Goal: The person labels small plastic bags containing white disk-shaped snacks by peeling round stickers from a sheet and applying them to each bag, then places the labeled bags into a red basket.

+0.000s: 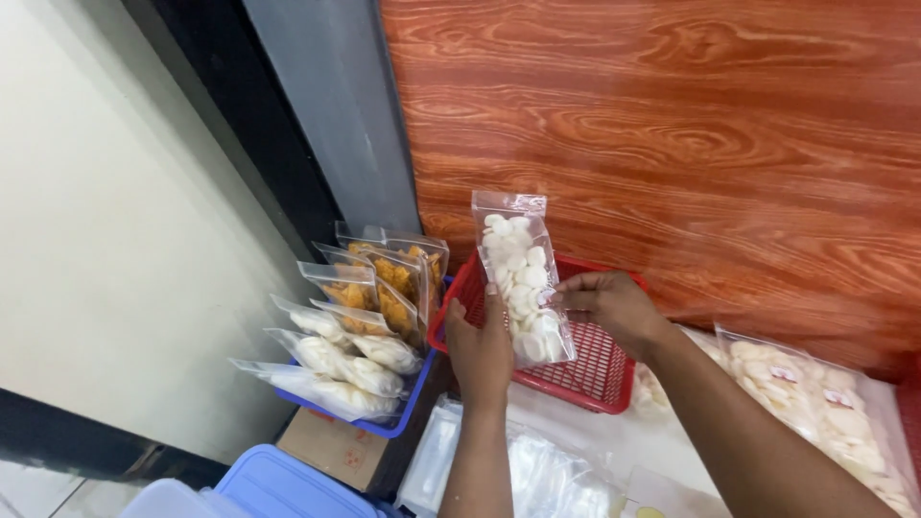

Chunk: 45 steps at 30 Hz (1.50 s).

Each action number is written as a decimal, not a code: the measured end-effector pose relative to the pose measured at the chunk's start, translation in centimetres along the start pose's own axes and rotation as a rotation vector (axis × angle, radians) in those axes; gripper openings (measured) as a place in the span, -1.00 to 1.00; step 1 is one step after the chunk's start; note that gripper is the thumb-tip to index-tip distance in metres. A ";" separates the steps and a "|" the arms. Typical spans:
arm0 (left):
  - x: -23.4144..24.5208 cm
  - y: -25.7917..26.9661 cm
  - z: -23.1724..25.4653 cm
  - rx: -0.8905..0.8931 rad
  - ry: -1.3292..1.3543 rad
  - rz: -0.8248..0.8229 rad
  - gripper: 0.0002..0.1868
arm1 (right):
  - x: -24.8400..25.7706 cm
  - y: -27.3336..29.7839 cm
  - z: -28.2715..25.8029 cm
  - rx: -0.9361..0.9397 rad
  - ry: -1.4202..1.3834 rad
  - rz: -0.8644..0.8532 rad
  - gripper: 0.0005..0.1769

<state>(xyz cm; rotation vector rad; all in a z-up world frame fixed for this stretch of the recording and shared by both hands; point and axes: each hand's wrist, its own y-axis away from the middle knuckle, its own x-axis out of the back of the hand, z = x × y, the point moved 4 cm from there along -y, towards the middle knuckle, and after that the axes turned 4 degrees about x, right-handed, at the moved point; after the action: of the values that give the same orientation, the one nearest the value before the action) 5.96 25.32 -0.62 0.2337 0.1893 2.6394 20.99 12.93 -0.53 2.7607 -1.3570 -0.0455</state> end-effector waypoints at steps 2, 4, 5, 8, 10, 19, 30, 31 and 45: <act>-0.2 3.2 2.5 0.121 0.206 -0.165 0.01 | 2.5 2.9 -1.5 0.003 -0.029 0.037 -0.78; -1.6 5.1 3.0 0.236 0.409 -0.333 0.15 | 5.5 5.6 -2.9 0.018 -0.061 0.075 -0.80; -3.2 5.8 2.1 0.336 0.487 -0.521 -0.20 | 7.1 7.1 -3.3 -0.026 -0.081 0.057 -0.84; -6.3 9.3 1.4 0.417 0.506 -0.815 -0.56 | 12.1 11.9 -3.5 -0.028 -0.132 0.043 -0.88; -8.0 12.2 1.2 0.394 0.446 -0.927 -0.61 | 14.8 15.7 -4.1 0.017 -0.161 0.052 -0.87; -12.3 21.6 -2.0 0.473 0.324 -0.925 -0.56 | 19.0 28.4 -3.1 -0.187 0.076 0.562 -0.85; -13.2 25.1 -3.2 0.536 0.290 -0.998 -0.53 | 17.1 28.8 0.0 -0.255 0.134 0.400 -0.81; -13.4 25.1 -4.0 0.537 0.285 -0.996 -0.53 | 17.1 28.8 0.1 -0.256 0.128 0.400 -0.81; -13.0 25.6 -3.3 0.334 0.344 -0.968 -0.57 | 16.7 28.6 0.7 -0.238 0.114 0.499 -0.85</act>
<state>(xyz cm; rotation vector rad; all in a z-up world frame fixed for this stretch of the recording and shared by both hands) 5.02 -3.55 -1.04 -0.1799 0.6687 1.6504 8.59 -17.77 0.89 2.1365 -1.8248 -0.0217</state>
